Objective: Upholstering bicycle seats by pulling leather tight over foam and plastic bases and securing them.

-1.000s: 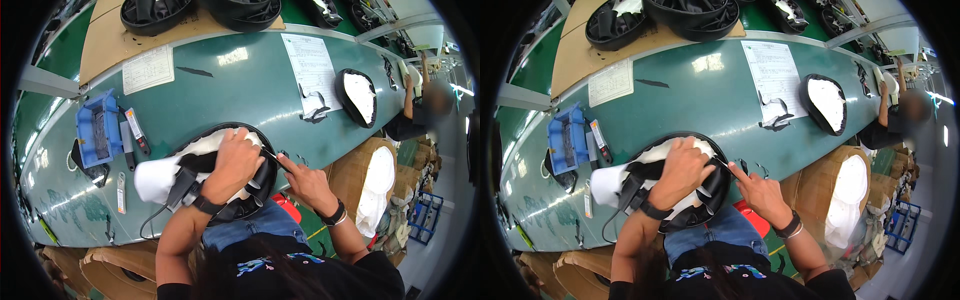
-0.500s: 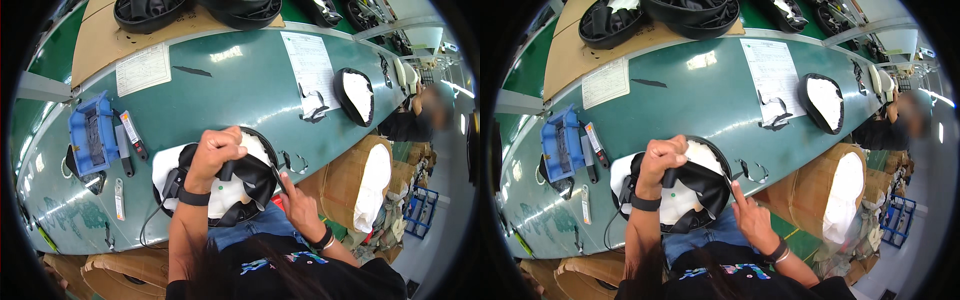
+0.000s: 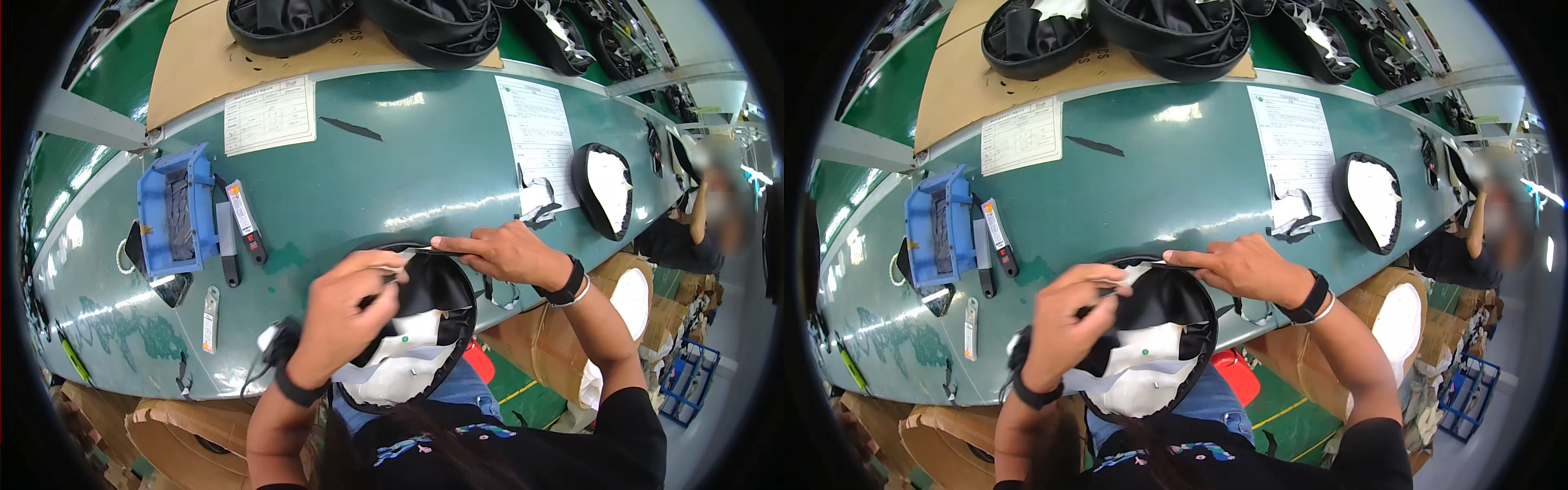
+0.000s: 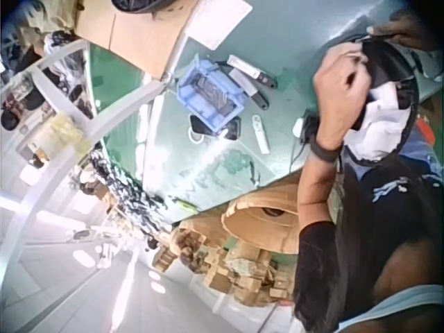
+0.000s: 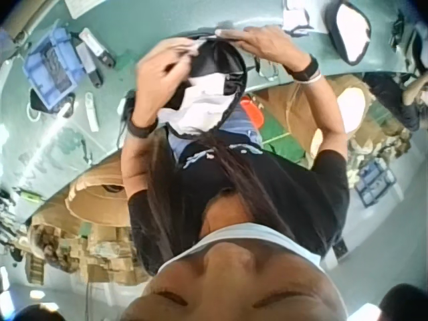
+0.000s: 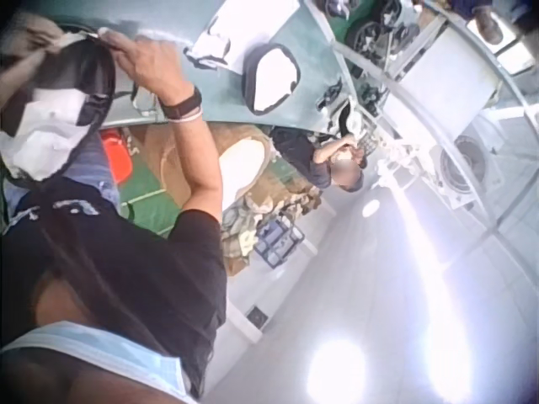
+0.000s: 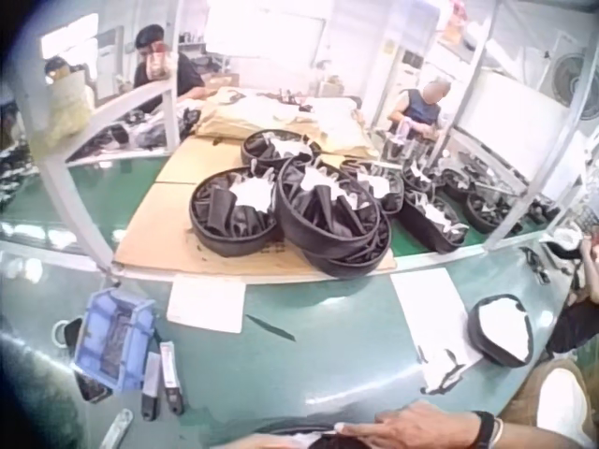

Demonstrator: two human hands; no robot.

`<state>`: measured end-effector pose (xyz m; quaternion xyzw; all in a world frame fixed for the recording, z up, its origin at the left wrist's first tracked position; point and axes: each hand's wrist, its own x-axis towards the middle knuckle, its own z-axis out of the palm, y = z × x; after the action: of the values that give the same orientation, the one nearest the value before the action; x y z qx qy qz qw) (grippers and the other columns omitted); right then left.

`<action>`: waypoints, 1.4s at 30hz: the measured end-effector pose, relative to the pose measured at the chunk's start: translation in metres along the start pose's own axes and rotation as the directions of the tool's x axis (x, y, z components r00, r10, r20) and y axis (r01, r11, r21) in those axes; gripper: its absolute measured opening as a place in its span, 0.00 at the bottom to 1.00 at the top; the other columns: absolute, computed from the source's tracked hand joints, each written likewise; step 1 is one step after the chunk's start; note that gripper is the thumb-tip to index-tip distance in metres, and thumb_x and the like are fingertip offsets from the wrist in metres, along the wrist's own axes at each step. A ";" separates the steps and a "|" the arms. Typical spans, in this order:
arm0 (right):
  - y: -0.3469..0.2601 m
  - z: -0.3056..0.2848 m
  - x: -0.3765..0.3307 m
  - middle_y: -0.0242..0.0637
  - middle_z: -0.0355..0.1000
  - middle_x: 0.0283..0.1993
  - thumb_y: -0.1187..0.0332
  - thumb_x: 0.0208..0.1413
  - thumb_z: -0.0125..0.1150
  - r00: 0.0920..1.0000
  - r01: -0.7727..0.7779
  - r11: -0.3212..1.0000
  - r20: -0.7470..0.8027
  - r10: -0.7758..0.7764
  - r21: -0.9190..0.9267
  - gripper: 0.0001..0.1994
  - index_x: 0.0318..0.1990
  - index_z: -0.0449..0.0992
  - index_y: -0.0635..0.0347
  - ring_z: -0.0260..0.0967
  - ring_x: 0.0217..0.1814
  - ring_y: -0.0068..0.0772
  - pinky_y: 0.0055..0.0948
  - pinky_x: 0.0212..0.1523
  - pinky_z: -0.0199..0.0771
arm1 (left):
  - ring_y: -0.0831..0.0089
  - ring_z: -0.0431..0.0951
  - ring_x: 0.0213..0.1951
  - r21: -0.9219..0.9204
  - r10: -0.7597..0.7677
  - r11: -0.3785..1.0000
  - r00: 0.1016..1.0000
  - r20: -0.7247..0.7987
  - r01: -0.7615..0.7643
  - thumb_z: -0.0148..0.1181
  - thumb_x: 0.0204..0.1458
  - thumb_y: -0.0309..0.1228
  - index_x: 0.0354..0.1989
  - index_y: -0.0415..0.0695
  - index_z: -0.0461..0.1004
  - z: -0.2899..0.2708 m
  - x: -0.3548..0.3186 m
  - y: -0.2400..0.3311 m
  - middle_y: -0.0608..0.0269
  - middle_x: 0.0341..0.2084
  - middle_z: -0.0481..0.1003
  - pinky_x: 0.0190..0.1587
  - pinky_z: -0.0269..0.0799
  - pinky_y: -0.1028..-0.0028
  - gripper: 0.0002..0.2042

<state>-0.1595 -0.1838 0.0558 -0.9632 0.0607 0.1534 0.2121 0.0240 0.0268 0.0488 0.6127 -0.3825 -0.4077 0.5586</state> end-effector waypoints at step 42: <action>-0.059 0.063 -0.016 0.45 0.67 0.50 0.64 0.64 0.49 0.768 -0.238 0.721 -0.329 0.550 0.651 0.24 0.64 0.55 0.64 0.68 0.55 0.38 0.35 0.49 0.69 | 0.72 0.74 0.42 -0.196 -0.529 0.847 0.753 -0.392 0.494 0.64 0.49 0.33 0.50 0.33 0.71 -0.026 -0.098 -0.087 0.59 0.41 0.78 0.47 0.69 0.71 0.22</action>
<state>-0.1810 -0.1028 0.0301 -0.8202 0.3683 -0.0846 0.4294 0.0125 0.1348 -0.0299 0.7452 -0.0502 -0.4140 0.5203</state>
